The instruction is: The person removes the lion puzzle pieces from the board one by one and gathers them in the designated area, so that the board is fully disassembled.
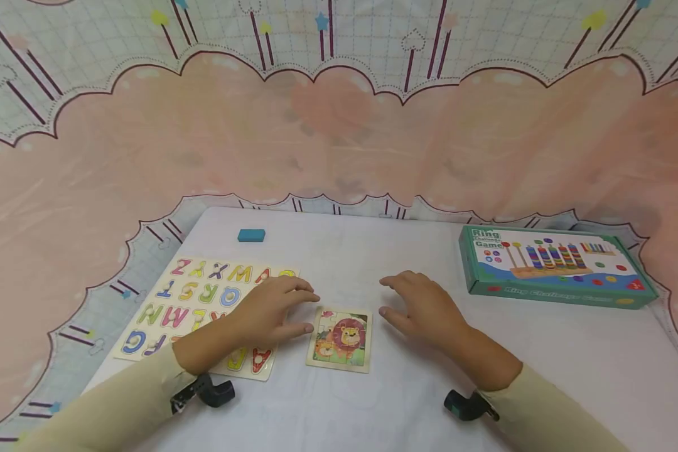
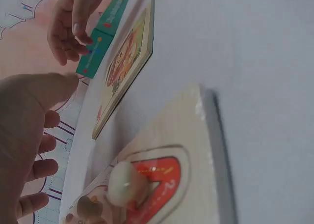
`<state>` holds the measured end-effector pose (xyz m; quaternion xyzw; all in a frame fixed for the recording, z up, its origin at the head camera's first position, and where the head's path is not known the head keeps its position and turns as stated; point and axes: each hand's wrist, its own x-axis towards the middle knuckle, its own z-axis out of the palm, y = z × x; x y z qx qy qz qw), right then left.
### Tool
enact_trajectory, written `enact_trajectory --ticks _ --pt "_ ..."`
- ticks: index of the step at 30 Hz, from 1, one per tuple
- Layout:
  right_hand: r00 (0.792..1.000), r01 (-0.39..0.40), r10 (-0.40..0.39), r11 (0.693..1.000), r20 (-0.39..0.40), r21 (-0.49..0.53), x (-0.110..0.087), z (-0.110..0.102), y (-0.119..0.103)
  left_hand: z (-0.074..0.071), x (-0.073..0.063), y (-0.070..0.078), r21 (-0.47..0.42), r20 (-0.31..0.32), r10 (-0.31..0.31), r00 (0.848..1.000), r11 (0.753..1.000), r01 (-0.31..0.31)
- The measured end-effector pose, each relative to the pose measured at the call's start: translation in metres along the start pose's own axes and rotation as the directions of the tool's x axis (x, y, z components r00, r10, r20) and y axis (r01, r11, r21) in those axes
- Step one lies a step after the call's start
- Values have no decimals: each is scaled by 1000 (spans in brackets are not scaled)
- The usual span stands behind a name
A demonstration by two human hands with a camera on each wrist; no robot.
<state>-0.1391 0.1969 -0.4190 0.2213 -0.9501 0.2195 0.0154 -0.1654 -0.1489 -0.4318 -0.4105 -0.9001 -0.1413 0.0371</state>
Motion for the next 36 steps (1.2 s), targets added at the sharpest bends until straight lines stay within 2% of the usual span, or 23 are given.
enact_trajectory --ticks 5,13,20,25,30,36 --pt "999 30 -30 1000 11 6 5 8 -10 2 -6 3 6 -39 36 999 999 -36" --pt "993 97 -101 993 64 66 14 18 -18 8 -15 19 2 -77 103 992 995 -103" --pt "972 158 -172 983 161 96 28 24 -27 11 -23 37 9 -2 57 998 998 -57" --pt "961 189 -207 976 184 112 35 35 -36 16 -26 46 49 24 34 999 998 -36" --pt "946 208 -235 969 223 135 41 43 -41 20 -27 49 74 54 9 999 997 -13" --pt "937 209 -239 968 254 139 46 51 -43 25 -29 49 71 43 -3 999 997 0"
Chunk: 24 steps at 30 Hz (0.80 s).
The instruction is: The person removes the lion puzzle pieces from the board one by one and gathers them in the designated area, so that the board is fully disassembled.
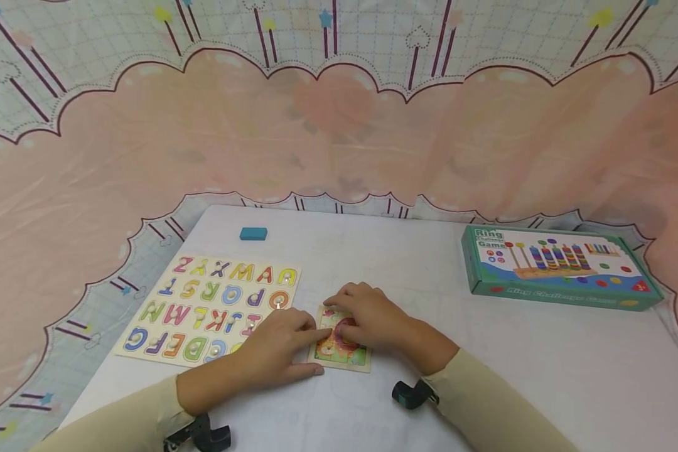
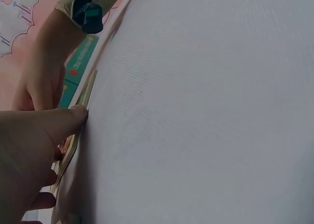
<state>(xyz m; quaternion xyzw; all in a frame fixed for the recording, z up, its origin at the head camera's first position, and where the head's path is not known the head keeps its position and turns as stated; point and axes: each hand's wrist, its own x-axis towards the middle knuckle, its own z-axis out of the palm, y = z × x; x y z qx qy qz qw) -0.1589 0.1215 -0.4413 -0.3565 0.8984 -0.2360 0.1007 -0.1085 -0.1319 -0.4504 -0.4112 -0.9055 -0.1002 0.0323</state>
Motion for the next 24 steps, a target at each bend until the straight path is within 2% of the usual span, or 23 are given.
enact_trajectory --ticks 4,8,13,19,24 --pt "1000 17 -17 1000 14 3 2 3 0 3 -3 2 -16 -12 -23 1000 1000 23" --pt "999 32 -32 999 9 -3 3 5 0 6 -6 5 -56 -23 -80 997 995 79" --pt "1000 31 -31 999 2 9 5 4 1 11 -8 11 -68 -41 -155 987 986 152" --pt "1000 28 -28 999 10 15 8 4 2 15 -10 21 -42 -86 -206 975 978 203" --pt "1000 1 -2 999 24 46 11 4 3 18 -11 25 -56 -103 -248 963 968 243"
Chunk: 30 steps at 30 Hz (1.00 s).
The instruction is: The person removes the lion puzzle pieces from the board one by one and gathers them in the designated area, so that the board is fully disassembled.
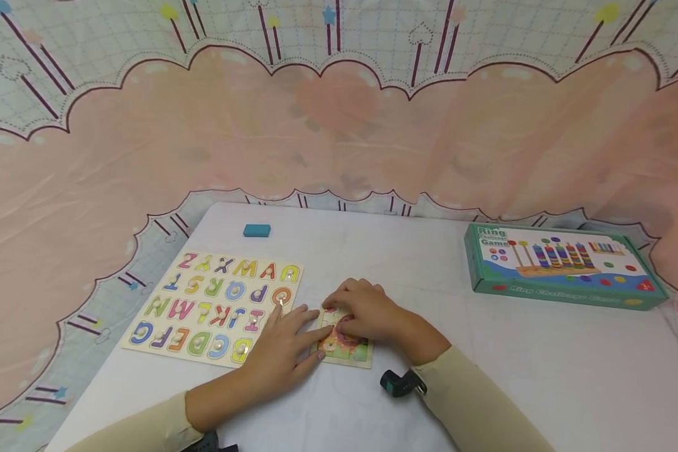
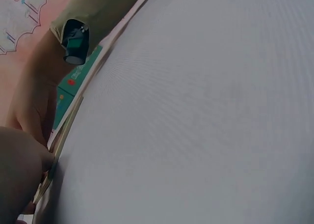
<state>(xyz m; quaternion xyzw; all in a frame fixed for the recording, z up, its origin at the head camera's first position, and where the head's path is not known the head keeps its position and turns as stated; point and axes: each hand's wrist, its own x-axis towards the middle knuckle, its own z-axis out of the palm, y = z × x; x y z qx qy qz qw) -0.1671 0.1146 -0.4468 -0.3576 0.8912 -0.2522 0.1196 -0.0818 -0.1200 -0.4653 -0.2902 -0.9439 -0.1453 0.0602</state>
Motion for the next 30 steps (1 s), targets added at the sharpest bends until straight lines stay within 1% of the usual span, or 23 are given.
enact_trajectory --ticks 6,11,14,18,24,30 --pt "997 -72 70 996 30 52 3 -4 -1 0 0 6 -23 1 -55 998 998 55" --pt "992 -124 121 989 48 81 6 -5 -2 0 2 11 -67 23 -87 996 994 88" --pt "989 -139 134 986 55 92 8 -5 -2 -1 3 13 -101 32 -111 993 988 113" --pt "986 -161 154 980 68 113 10 -6 -4 -3 4 15 -124 30 -135 990 983 137" --pt "979 -198 190 971 74 135 11 -9 -8 -5 5 18 -112 24 -152 988 982 154" --pt "979 -203 195 968 65 150 12 -9 -7 -4 7 19 -130 13 -170 985 977 170"
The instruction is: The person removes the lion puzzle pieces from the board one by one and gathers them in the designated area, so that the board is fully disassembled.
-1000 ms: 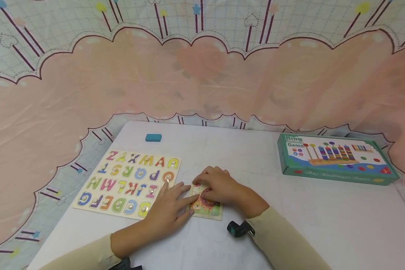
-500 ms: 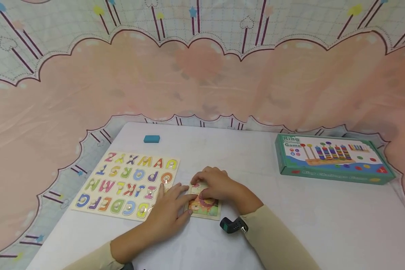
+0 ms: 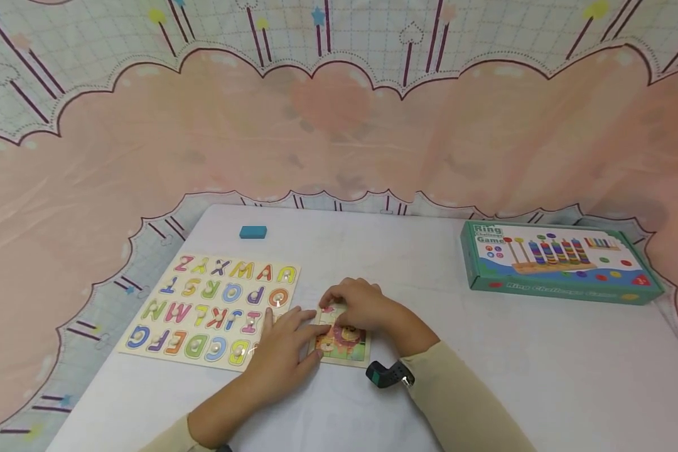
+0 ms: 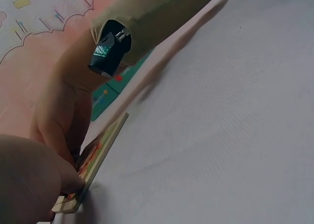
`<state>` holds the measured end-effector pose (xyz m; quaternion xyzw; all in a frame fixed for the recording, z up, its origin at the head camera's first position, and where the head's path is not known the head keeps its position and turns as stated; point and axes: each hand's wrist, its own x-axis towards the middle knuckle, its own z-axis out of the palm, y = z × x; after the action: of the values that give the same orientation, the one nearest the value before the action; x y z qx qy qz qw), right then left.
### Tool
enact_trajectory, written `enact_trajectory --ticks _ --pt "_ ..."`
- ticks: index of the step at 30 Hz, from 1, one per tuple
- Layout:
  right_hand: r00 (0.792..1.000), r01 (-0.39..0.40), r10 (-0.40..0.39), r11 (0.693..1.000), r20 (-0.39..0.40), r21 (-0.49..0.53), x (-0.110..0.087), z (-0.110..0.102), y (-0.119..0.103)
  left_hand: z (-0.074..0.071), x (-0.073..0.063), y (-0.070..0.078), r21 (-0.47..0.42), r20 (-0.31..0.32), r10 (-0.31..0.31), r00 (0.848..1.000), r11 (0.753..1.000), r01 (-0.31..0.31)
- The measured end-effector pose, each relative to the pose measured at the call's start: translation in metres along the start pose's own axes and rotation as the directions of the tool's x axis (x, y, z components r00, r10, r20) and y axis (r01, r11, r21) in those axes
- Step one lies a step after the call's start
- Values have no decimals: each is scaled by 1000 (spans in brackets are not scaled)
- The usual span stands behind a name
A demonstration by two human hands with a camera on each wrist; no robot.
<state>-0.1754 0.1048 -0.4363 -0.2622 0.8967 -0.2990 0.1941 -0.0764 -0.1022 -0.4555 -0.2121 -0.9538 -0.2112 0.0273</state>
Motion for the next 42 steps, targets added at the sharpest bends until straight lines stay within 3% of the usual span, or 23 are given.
enact_trajectory --ticks 15,42 --pt "992 -120 120 993 -33 2 7 7 -13 0 2 -1 -47 -56 -27 998 999 24" --pt "988 -113 123 987 -88 115 3 6 -17 -4 7 1 -42 -17 -77 997 996 76"
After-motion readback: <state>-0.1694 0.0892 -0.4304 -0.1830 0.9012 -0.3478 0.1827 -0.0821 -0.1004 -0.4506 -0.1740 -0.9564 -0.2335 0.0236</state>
